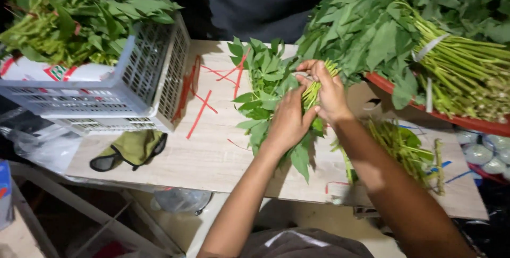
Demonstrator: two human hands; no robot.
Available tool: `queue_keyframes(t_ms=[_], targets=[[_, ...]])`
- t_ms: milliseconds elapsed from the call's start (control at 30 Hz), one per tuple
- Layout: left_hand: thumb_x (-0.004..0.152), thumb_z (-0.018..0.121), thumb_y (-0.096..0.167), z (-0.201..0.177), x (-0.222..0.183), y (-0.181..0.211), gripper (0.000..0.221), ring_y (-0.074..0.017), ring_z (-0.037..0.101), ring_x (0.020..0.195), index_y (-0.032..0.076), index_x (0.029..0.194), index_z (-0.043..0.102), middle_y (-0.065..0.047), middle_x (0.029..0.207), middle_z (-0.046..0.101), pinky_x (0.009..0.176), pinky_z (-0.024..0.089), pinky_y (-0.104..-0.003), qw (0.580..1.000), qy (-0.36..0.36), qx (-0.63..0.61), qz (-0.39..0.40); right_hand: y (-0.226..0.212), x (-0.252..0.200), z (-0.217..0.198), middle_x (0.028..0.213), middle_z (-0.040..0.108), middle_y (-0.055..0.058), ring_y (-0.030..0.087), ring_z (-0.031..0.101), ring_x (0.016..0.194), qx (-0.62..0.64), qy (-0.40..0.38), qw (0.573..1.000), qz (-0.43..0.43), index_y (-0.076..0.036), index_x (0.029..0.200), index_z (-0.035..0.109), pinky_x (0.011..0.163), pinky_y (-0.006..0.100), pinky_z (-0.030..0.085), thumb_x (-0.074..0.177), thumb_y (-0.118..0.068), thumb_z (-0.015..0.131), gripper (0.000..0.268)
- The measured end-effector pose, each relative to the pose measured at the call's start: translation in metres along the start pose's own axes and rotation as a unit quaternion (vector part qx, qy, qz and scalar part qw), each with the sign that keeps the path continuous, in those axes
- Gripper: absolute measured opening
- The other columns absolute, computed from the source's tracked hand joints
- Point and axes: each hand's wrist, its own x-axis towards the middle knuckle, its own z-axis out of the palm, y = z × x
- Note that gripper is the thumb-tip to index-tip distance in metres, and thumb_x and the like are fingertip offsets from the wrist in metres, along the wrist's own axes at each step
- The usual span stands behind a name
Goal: Bundling leafy green vegetables into bunches using plastic ties.
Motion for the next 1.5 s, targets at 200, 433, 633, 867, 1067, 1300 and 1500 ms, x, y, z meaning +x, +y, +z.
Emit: queue_keyframes(t_ms=[200,433,633,867,1067,1300,1500], targets=[[0.105,0.049,0.044,-0.010,-0.001,-0.063,0.061,-0.0471,0.059,0.124,-0.005,0.141,0.048,-0.030,0.129,0.062,0.106,0.043,-0.056,0.996,-0.083,-0.008,-0.015,0.032,0.010,0.033,0.110,0.063,0.011,0.022,0.060,0.114,0.002,0.004,0.999,0.044,-0.015,0.076,0.038,0.105,0.050,0.052,0.111,-0.045,0.042,0.047],[0.107,0.038,0.029,-0.050,-0.007,-0.081,0.039,-0.0494,0.068,0.101,0.001,0.128,0.053,-0.030,0.106,0.070,0.085,0.050,-0.060,0.996,-0.083,-0.010,0.010,0.050,0.021,0.059,0.105,0.068,0.013,0.018,0.066,0.100,-0.019,0.016,0.993,0.118,-0.001,0.102,0.067,0.094,0.047,0.062,0.108,-0.040,0.052,0.042],[0.110,0.033,0.026,-0.077,-0.012,-0.080,0.031,-0.0443,0.072,0.089,0.003,0.113,0.054,-0.022,0.094,0.071,0.076,0.055,-0.053,0.997,-0.068,-0.028,-0.011,0.065,0.002,0.050,0.149,0.054,0.018,0.026,0.057,0.131,0.078,-0.129,0.975,0.164,-0.012,0.161,0.025,0.081,0.035,0.049,0.109,-0.041,0.039,0.061],[0.109,0.030,0.023,-0.064,-0.010,-0.073,0.037,-0.0545,0.067,0.099,-0.004,0.114,0.055,-0.035,0.101,0.067,0.086,0.051,-0.063,0.996,-0.059,-0.005,-0.066,0.026,-0.044,0.118,0.144,0.061,0.009,0.013,0.056,0.127,-0.042,0.046,0.986,0.157,-0.008,0.145,0.057,0.113,0.035,0.045,0.105,-0.022,0.057,0.042],[0.108,0.030,0.026,-0.043,-0.014,-0.062,0.042,-0.0566,0.064,0.105,-0.007,0.120,0.053,-0.035,0.114,0.060,0.091,0.050,-0.065,0.991,-0.033,-0.007,-0.127,0.030,-0.041,0.105,0.140,0.059,0.011,0.017,0.057,0.123,-0.053,0.094,0.977,0.185,-0.007,0.148,0.051,0.104,0.036,0.046,0.104,-0.027,0.060,0.049],[0.097,0.057,0.029,-0.060,-0.026,-0.027,0.062,-0.0504,0.045,0.133,-0.007,0.146,0.046,-0.023,0.137,0.041,0.102,0.043,-0.065,0.993,-0.080,0.015,-0.088,0.037,-0.031,0.079,0.135,0.054,0.010,0.022,0.053,0.117,-0.091,0.206,0.937,0.267,-0.004,0.152,0.041,0.083,0.038,0.048,0.102,-0.043,0.065,0.068],[0.097,0.061,0.034,-0.028,-0.002,-0.078,0.034,-0.0438,0.070,0.101,0.008,0.113,0.076,-0.016,0.106,0.062,0.082,0.059,-0.049,0.986,-0.077,0.126,-0.083,0.083,-0.023,0.038,0.132,0.049,0.016,0.023,0.051,0.120,-0.046,0.220,0.950,0.216,0.004,0.151,0.037,0.095,0.043,0.054,0.104,-0.033,0.066,0.066]])
